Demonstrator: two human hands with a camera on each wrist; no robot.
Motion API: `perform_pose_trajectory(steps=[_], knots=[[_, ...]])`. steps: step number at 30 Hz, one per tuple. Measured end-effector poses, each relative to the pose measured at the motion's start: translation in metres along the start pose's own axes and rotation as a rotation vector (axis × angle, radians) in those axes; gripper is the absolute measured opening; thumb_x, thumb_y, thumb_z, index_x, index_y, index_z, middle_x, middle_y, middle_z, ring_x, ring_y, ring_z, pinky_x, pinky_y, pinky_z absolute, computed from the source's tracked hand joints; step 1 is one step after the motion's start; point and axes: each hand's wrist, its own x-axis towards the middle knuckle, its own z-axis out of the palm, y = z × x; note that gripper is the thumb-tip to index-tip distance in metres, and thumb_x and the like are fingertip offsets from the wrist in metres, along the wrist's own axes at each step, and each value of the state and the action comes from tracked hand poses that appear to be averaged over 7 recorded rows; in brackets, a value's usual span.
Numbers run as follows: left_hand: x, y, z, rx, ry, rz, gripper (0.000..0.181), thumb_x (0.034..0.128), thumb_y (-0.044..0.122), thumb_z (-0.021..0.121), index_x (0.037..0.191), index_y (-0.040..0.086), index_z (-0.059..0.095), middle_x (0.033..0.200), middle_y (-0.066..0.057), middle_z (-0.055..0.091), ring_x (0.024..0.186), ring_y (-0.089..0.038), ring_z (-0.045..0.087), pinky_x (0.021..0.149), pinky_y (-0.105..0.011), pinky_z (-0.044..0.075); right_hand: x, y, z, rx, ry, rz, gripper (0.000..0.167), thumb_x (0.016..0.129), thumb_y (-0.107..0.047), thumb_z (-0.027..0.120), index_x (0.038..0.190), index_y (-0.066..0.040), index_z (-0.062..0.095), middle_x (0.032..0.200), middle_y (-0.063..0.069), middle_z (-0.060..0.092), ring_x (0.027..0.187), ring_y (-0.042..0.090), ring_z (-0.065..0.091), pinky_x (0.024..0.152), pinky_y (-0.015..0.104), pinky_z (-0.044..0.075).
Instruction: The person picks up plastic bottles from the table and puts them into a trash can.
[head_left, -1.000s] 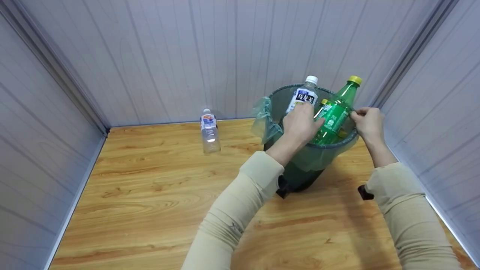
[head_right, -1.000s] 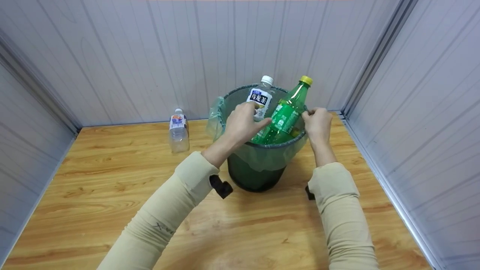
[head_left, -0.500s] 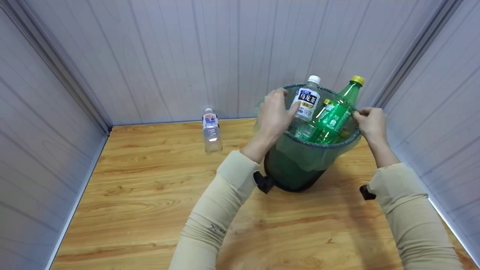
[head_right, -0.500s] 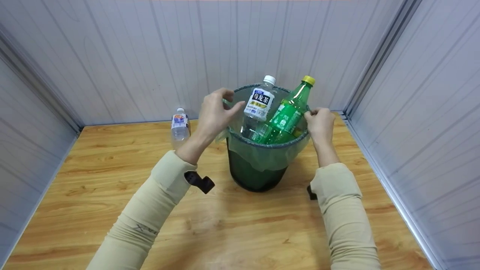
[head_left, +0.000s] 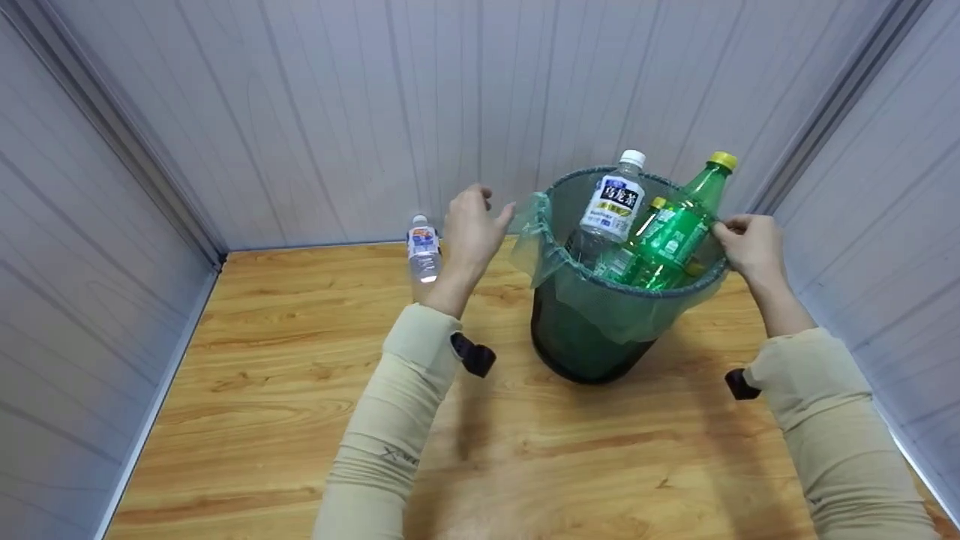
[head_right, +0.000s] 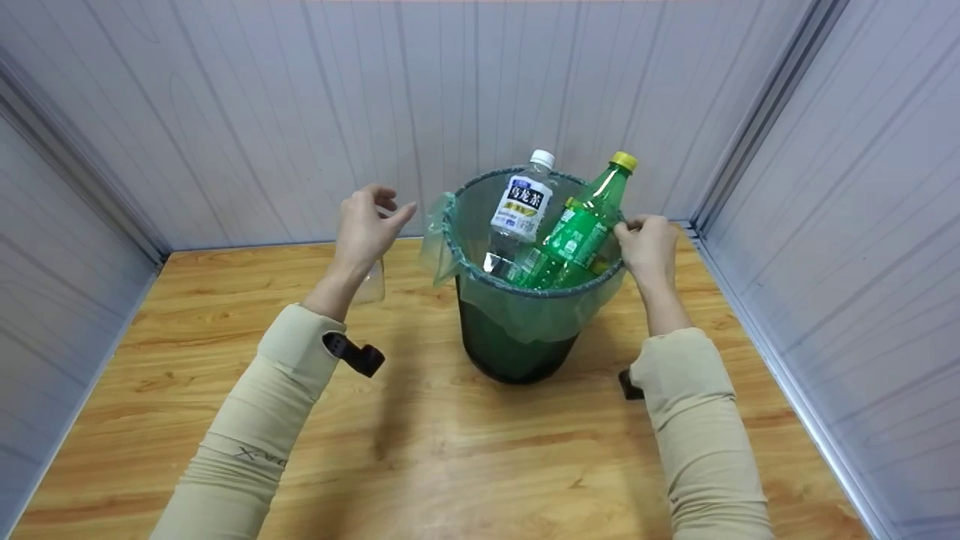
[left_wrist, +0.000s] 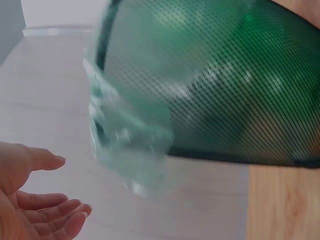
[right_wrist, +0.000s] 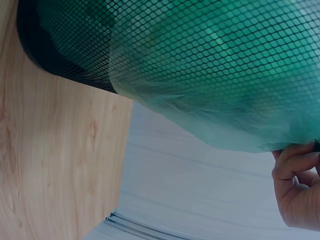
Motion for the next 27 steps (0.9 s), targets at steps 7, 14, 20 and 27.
perform_pose_trajectory(steps=[7,14,20,27], knots=[[0.008,-0.05,0.004,0.041,0.025,-0.129,0.042,0.0824,0.029,0.061,0.111,-0.001,0.056,0.107,-0.012,0.059,0.094,-0.024,0.057,0.075,-0.031,0.047,-0.008,0.001,-0.006,0.095,-0.085,0.053,0.045,0.09,-0.024,0.043,0.117,0.011,0.05,0.097,0.02,0.056,0.058,0.0,0.047,0.046,0.018,0.044],[0.009,-0.093,0.013,0.063,0.066,-0.254,0.031,0.079,0.025,0.063,0.097,0.0,0.057,0.092,-0.012,0.058,0.081,-0.025,0.056,0.065,-0.038,0.047,-0.021,0.005,-0.012,0.325,-0.171,0.095,0.05,0.09,-0.031,0.047,0.119,0.009,0.047,0.073,-0.006,0.049,0.051,0.003,0.045,0.045,0.017,0.043],[0.007,-0.128,0.025,0.069,0.078,-0.319,0.049,0.0782,0.025,0.064,0.114,-0.004,0.047,0.102,-0.015,0.049,0.09,-0.028,0.052,0.072,-0.041,0.045,-0.033,0.007,-0.014,0.43,-0.234,0.103,0.037,0.089,-0.028,0.051,0.112,0.0,0.048,0.081,-0.007,0.05,0.055,0.003,0.046,0.048,0.017,0.045],[0.002,-0.161,0.044,0.051,0.057,-0.358,0.07,0.0737,0.034,0.069,0.125,-0.001,0.036,0.11,-0.018,0.04,0.097,-0.032,0.047,0.075,-0.043,0.045,-0.037,0.009,-0.007,0.685,-0.237,0.12,0.025,0.086,-0.016,0.057,0.104,-0.002,0.048,0.072,-0.005,0.058,0.052,0.004,0.047,0.045,0.017,0.043]])
